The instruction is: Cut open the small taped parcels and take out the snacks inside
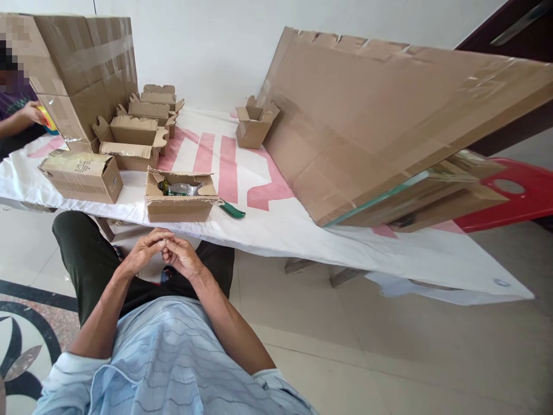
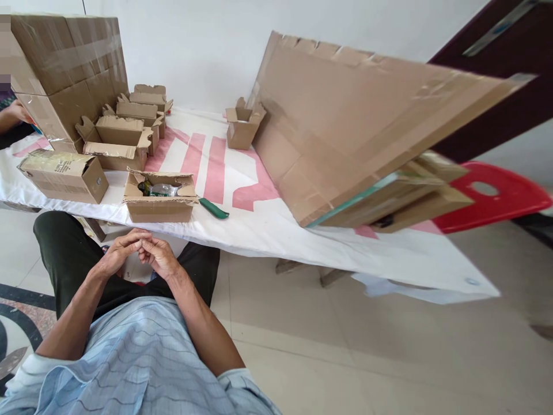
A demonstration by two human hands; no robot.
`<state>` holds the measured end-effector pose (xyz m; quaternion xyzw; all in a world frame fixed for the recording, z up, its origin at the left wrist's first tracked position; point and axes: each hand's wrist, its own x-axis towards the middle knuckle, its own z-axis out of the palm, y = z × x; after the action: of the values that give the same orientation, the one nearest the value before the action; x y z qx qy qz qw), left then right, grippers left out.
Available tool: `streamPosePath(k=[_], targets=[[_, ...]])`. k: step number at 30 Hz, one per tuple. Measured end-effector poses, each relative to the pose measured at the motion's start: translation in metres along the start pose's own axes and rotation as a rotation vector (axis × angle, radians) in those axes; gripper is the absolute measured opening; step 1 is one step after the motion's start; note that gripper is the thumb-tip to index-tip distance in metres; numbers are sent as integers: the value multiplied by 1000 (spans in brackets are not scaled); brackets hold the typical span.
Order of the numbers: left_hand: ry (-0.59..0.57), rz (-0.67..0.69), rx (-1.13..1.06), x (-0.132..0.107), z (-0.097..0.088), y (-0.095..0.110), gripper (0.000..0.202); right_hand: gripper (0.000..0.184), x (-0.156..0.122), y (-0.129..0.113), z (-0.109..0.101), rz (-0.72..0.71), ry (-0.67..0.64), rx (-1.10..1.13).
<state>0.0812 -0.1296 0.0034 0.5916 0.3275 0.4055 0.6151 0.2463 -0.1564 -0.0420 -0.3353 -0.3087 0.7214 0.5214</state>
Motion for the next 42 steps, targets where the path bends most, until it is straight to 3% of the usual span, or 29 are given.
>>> streamPosePath(k=[4, 9, 16, 21, 23, 29, 35, 38, 42], targets=[[47, 35, -22, 1, -4, -1, 16, 45, 1, 4, 1, 28, -5, 72], [88, 162, 149, 3, -4, -6, 17, 46, 0, 10, 1, 36, 12, 110], [183, 228, 334, 1, -3, -6, 11, 39, -5, 3, -6, 98, 2, 124], [55, 309, 672, -4, -3, -11, 20, 40, -2, 5, -11, 93, 71, 161], [49, 313, 677, -7, 1, -17, 23, 36, 0, 7, -13, 71, 105, 177], [181, 275, 509, -4, 11, -34, 18, 30, 1, 16, -10, 1, 197, 155], [224, 308, 714, -2, 6, -38, 18, 52, 6, 20, -6, -69, 288, 19], [183, 319, 832, -5, 6, -38, 23, 60, 4, 18, -9, -55, 252, -21], [114, 231, 995, -13, 8, -40, 24, 61, -4, 18, -16, 39, 181, 38]])
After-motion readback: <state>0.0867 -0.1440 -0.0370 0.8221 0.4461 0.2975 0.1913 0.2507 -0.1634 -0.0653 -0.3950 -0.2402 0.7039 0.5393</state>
